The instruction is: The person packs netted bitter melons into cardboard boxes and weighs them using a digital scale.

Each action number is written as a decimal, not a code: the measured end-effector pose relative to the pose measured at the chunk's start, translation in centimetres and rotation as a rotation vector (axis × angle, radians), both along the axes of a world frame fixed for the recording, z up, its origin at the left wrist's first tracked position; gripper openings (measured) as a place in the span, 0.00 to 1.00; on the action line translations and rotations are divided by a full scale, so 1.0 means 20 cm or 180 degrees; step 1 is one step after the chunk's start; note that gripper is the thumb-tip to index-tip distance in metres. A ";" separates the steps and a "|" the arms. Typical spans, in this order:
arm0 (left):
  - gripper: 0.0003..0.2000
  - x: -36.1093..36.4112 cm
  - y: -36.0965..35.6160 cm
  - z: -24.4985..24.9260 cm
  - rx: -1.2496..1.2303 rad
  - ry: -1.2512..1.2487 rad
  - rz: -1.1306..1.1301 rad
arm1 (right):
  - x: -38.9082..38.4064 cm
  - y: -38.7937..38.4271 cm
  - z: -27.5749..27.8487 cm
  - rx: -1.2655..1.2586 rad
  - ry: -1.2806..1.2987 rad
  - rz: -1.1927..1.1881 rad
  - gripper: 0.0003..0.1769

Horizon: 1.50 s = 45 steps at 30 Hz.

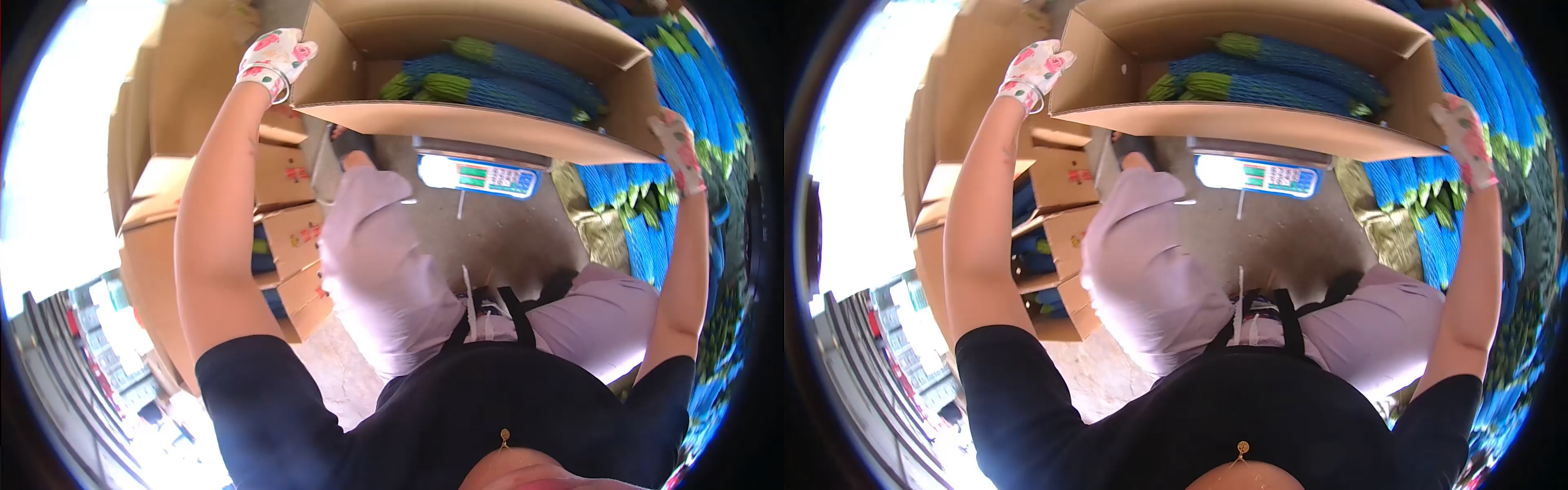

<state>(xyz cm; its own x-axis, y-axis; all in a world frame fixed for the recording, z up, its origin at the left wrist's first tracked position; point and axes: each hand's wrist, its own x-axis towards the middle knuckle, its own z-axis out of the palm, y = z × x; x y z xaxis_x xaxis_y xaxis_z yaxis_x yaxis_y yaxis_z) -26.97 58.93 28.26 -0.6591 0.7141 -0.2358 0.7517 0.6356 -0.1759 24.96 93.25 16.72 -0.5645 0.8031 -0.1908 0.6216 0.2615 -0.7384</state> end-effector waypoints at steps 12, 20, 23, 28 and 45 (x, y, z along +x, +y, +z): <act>0.13 0.69 -2.05 0.81 0.3241 -0.0687 0.2372 | -1.20 -0.25 1.00 0.1128 0.0850 0.1652 0.26; 0.08 1.28 -3.15 0.53 0.4017 -0.0083 0.4063 | -2.49 -2.23 1.31 0.2352 -0.0326 0.3979 0.23; 0.08 1.44 -3.43 0.26 0.4542 0.0473 0.4197 | -2.68 -2.72 1.32 0.2839 0.0687 0.4150 0.13; 0.08 1.43 -3.32 0.05 0.4913 0.0513 0.4751 | -2.79 -2.95 1.11 0.2058 0.1191 0.3759 0.16; 0.20 0.77 -1.93 0.32 0.2393 0.1824 0.0326 | 0.72 -1.04 -0.08 0.0974 0.0583 -0.2001 0.18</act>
<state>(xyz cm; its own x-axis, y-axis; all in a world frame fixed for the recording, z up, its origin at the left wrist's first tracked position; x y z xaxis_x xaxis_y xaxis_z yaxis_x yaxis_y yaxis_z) -11.55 20.25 34.74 -0.5996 0.4796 0.6407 0.6124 0.7903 -0.0186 39.37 72.51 15.10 0.0205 0.9888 0.1481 0.5958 0.1069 -0.7960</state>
